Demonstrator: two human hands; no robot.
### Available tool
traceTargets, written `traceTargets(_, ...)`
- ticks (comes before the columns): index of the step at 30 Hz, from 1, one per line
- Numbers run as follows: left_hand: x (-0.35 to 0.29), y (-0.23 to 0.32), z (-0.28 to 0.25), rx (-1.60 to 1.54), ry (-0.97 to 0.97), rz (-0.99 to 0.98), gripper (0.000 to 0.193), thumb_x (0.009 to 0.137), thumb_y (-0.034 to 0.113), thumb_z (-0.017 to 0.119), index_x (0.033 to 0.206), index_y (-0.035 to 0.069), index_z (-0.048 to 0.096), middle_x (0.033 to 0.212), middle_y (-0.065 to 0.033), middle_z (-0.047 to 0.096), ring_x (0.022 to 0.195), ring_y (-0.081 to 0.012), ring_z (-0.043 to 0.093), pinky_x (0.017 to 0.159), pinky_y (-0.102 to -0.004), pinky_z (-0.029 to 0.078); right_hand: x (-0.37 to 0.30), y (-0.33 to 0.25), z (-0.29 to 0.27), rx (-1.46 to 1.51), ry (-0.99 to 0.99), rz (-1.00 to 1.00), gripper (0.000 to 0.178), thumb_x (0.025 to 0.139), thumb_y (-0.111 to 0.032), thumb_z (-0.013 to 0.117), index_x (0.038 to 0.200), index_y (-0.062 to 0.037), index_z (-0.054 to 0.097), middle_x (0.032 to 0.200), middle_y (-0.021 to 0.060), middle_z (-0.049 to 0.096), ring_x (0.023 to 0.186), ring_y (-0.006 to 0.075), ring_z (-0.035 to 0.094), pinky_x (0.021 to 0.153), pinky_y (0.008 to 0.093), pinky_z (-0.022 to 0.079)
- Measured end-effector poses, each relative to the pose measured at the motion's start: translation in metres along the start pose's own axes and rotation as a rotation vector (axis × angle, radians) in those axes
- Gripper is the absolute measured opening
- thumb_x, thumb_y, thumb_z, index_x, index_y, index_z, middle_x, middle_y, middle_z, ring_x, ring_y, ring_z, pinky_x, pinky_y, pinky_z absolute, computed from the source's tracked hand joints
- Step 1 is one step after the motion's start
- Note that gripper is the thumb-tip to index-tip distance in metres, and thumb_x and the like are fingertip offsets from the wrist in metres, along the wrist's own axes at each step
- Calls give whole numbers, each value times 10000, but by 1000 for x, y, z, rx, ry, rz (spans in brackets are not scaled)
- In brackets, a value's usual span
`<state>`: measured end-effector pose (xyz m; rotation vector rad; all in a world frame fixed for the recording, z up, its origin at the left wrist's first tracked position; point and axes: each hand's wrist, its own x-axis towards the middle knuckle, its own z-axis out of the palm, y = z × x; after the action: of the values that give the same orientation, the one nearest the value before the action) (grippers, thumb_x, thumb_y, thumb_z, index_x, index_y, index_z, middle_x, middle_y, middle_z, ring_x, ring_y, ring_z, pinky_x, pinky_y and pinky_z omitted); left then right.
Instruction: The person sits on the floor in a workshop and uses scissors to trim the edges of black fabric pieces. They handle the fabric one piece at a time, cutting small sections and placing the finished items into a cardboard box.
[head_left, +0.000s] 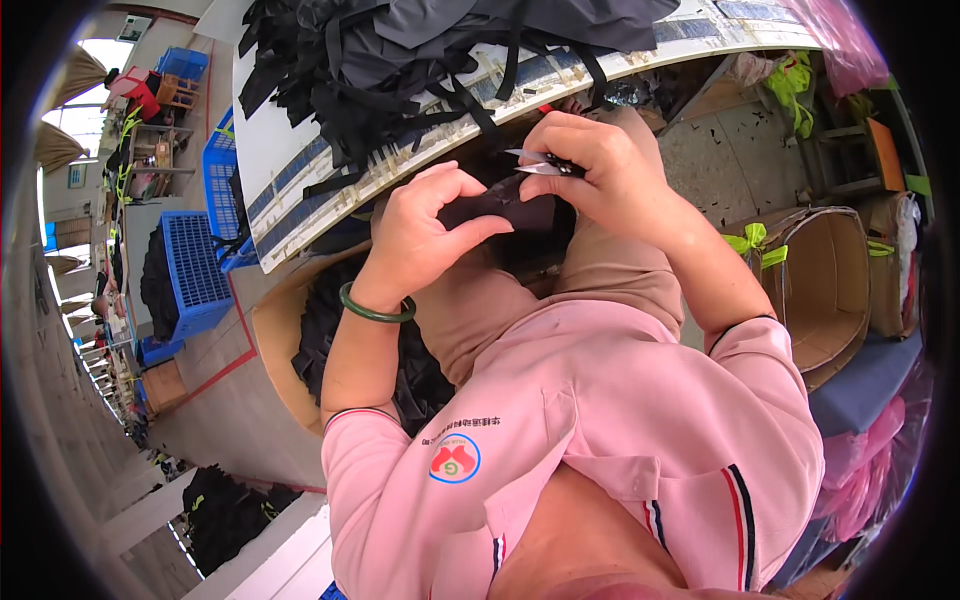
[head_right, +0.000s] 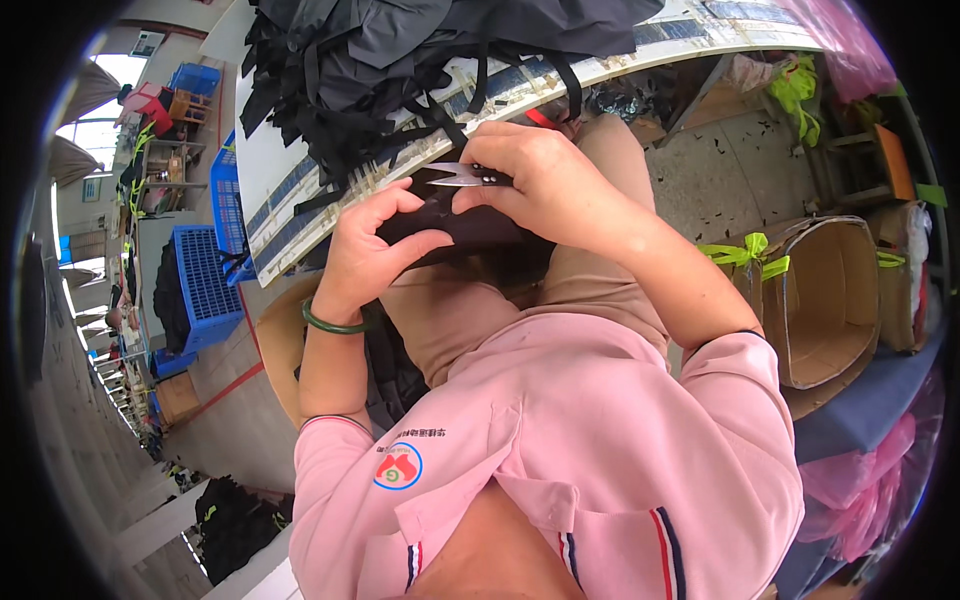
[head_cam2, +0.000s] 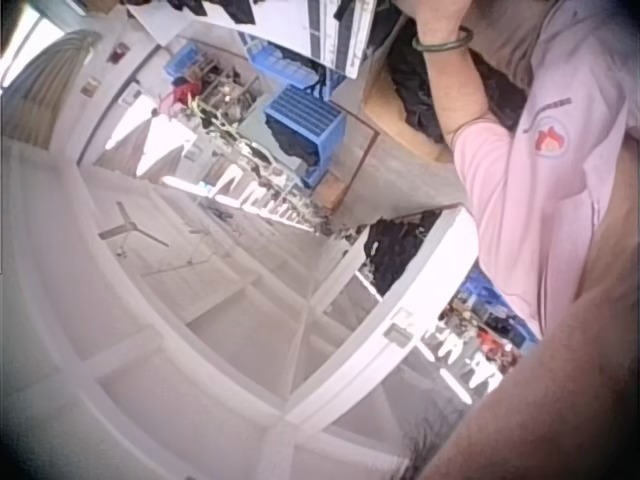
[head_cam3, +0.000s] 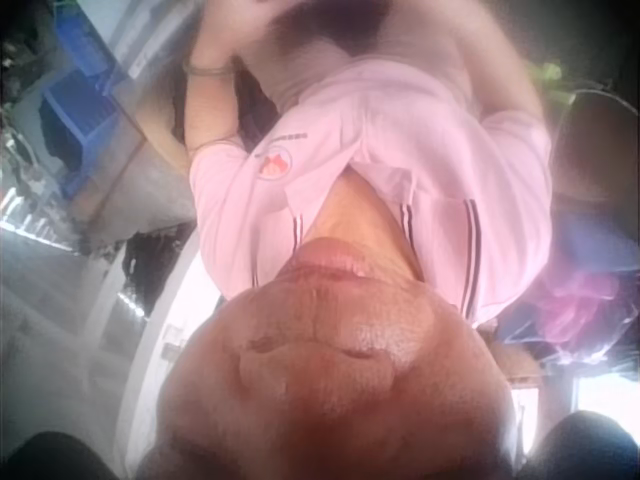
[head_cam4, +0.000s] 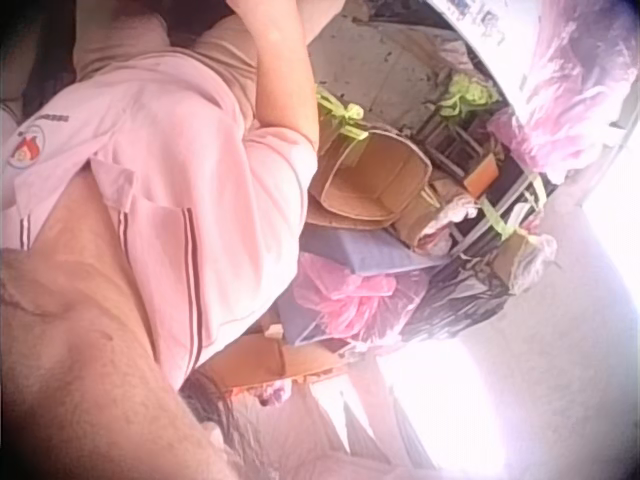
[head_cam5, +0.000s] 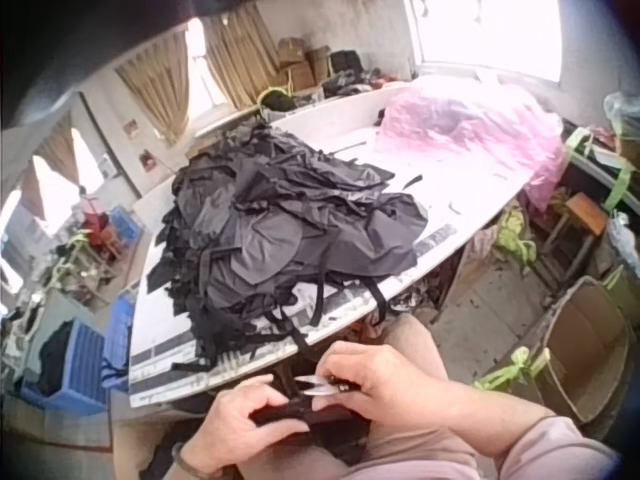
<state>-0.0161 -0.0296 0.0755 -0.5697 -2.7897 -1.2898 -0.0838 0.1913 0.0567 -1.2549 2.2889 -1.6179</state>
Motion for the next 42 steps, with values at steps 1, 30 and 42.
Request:
traceTargets(1,-1,-3,-4,6,5,8,191,682,51,788,802,26,641,779,-16,632,742,-131,593,954,-352,422,0,5,-1,68,7,-27,194,719,-10,727,848,12,585,921,89,608,835,236,561,750,315,461)
traceTargets(30,-5,2,46,-778,303,10,238,844,72,693,1030,-12,572,997,-40,602,931,-96,548,862,-243,436,6,3,14,405,72,57,124,820,-70,693,854,-10,590,760,13,561,721,86,483,675,237,411)
traceTargets(42,-5,-7,51,-718,380,53,141,781,-94,652,882,-2,615,922,-36,598,851,-104,547,821,-245,434,8,1,16,665,7,248,171,852,-154,691,858,-16,589,766,-46,509,733,46,434,658,209,376)
